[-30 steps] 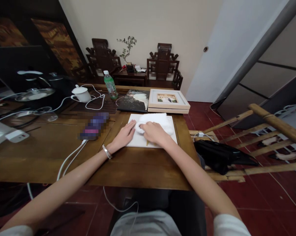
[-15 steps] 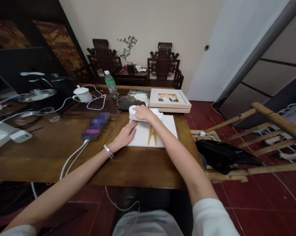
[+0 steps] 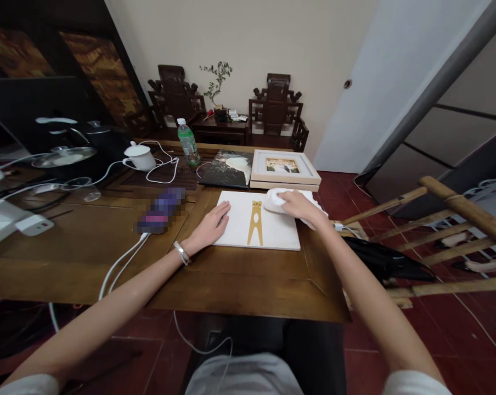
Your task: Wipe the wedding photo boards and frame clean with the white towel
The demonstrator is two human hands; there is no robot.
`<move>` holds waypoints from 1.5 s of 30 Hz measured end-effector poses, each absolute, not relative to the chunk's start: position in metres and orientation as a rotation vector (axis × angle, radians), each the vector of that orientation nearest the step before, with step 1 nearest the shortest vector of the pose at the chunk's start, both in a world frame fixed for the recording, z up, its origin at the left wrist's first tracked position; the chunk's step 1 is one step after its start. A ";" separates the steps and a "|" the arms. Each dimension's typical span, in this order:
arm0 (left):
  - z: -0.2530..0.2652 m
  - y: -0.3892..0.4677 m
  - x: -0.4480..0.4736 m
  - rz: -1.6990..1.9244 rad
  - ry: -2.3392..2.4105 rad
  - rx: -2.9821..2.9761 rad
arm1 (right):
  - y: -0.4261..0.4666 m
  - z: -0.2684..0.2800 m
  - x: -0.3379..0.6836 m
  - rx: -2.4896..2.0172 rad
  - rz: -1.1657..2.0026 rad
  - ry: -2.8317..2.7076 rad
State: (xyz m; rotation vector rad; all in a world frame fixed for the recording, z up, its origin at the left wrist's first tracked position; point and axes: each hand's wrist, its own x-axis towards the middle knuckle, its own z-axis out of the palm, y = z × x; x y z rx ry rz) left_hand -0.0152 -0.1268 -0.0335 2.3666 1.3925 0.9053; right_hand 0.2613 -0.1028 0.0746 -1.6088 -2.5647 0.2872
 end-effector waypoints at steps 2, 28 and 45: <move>-0.033 -0.127 -0.015 0.913 1.389 2.361 | -0.129 0.069 0.269 -1.496 0.276 -2.605; -0.035 -0.123 -0.019 0.874 1.377 2.343 | -0.098 0.054 0.259 -1.481 0.058 -2.604; -0.037 -0.123 -0.017 0.870 1.395 2.353 | -0.236 0.055 0.262 -1.462 0.203 -2.743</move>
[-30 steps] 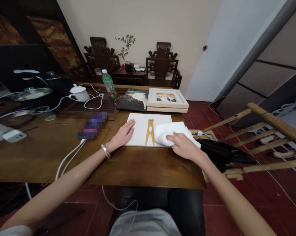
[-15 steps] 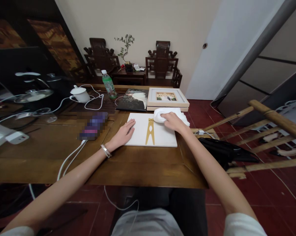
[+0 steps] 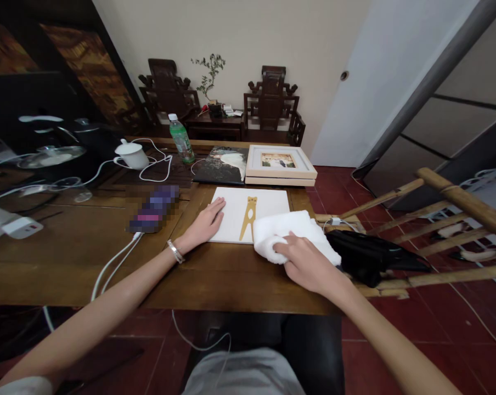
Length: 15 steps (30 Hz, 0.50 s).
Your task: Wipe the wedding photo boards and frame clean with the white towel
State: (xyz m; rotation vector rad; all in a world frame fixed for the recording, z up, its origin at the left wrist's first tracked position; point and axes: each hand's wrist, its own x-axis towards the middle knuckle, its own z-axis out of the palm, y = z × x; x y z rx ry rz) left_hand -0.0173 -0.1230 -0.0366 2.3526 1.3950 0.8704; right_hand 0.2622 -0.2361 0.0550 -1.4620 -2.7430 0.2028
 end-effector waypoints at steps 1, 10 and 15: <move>-0.036 -0.123 -0.017 0.869 1.399 2.352 | -0.237 0.054 0.263 -1.451 0.214 -2.737; -0.033 -0.125 -0.018 0.849 1.405 2.338 | -0.168 0.042 0.266 -1.275 0.117 -2.688; -0.034 -0.123 -0.019 0.831 1.406 2.345 | -0.117 0.046 0.259 -1.415 -0.008 -2.753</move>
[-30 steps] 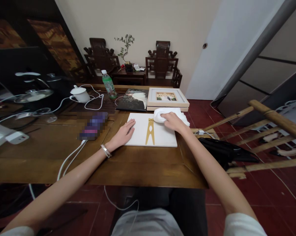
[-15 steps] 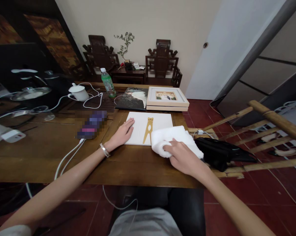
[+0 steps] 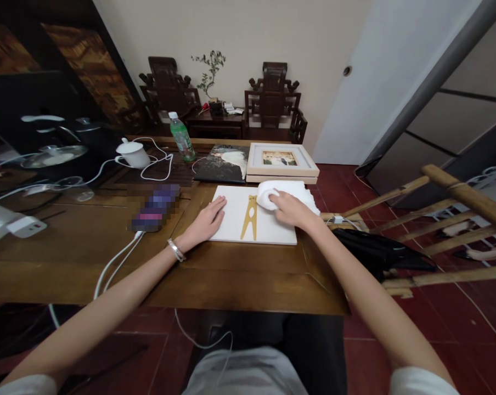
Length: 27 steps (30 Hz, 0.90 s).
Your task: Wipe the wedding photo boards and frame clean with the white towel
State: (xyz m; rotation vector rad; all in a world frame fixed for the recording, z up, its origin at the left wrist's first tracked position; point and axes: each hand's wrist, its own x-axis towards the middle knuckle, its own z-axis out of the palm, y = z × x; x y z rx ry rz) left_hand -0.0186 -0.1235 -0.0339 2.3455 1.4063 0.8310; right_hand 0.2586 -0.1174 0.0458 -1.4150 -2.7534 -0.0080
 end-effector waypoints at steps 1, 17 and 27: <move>-0.034 -0.123 -0.019 0.834 1.404 2.348 | -0.109 0.047 0.257 -1.457 -0.023 -2.756; -0.034 -0.124 -0.018 0.841 1.394 2.362 | -0.200 0.059 0.261 -1.478 0.003 -2.809; -0.037 -0.122 -0.018 0.844 1.391 2.376 | -0.219 0.057 0.268 -1.423 0.159 -2.788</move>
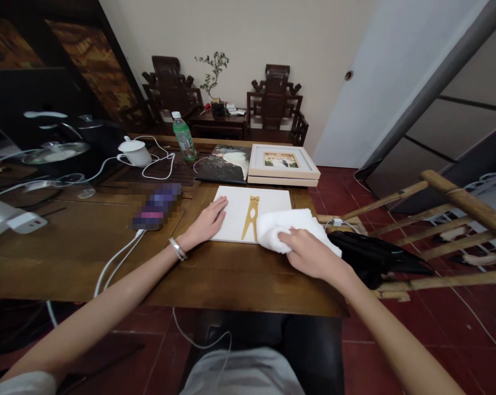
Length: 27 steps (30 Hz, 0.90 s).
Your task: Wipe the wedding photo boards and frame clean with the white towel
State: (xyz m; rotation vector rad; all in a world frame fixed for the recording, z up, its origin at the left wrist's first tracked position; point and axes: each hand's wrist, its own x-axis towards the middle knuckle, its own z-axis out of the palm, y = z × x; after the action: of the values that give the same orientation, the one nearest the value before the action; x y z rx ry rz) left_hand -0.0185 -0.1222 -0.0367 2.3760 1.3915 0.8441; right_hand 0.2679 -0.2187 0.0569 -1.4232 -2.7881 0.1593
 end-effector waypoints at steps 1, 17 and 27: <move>-0.037 -0.122 -0.019 0.842 1.394 2.376 | -0.209 0.056 0.268 -1.424 0.140 -2.777; -0.035 -0.122 -0.019 0.829 1.402 2.369 | -0.109 0.036 0.258 -1.473 -0.007 -2.573; -0.033 -0.125 -0.018 0.840 1.400 2.364 | -0.230 0.055 0.259 -1.392 0.180 -2.740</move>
State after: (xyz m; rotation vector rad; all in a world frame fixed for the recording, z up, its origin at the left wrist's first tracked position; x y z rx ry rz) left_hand -0.0178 -0.1246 -0.0332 2.3640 1.4003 0.8396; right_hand 0.2589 -0.2297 0.0551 -1.3925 -2.7399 0.1804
